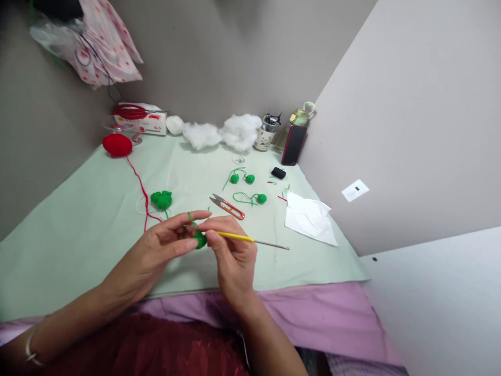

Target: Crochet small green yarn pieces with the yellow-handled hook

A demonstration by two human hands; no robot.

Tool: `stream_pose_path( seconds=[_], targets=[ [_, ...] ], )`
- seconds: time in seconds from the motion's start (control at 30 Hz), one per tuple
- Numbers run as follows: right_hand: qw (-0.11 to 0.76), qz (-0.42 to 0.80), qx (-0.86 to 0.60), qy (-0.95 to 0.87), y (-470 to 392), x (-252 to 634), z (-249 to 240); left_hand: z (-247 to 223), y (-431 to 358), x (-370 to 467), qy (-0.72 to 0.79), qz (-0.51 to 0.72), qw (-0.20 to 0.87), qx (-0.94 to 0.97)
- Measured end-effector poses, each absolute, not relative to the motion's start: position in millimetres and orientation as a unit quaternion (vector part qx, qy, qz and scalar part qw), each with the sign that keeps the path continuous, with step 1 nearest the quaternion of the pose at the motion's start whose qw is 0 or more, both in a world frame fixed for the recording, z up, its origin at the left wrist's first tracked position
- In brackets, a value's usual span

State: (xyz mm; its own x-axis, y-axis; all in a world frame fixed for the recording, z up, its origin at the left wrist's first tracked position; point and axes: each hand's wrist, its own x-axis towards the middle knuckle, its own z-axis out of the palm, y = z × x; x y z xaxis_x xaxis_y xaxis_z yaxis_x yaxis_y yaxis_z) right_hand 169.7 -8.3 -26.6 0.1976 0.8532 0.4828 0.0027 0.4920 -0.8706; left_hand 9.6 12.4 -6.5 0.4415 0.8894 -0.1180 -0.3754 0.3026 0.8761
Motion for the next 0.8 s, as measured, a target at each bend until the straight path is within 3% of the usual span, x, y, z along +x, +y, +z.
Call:
stream_pose_path(
  seconds=[0.17, 0.27, 0.5, 0.6, 0.7, 0.8],
  targets=[
    [0.678, 0.391, -0.376, -0.496, -8.9, 172.0, -27.2, -7.4, 12.0, 5.7, 0.348, 0.435, 0.71, 0.432],
    [0.673, 0.371, -0.38, -0.515, -12.2, 173.9, -23.1, -8.4, 12.6, 2.6, 0.351, 0.437, 0.698, 0.446],
    [0.592, 0.06, -0.401, -0.696, -21.0, 170.3, -31.7, -12.8, 8.2, 6.0, 0.404, 0.457, 0.575, 0.546],
    [0.555, -0.046, -0.393, -0.732, -19.0, 167.3, -40.1, -12.6, 6.8, 8.5, 0.387, 0.451, 0.62, 0.512],
    [0.593, 0.003, -0.404, -0.696, -17.2, 167.4, -39.6, -12.6, 8.6, 8.0, 0.358, 0.425, 0.702, 0.446],
    [0.658, 0.171, -0.405, -0.612, -15.1, 170.2, -33.2, -12.8, 10.6, 5.6, 0.352, 0.414, 0.726, 0.422]
  ],
)
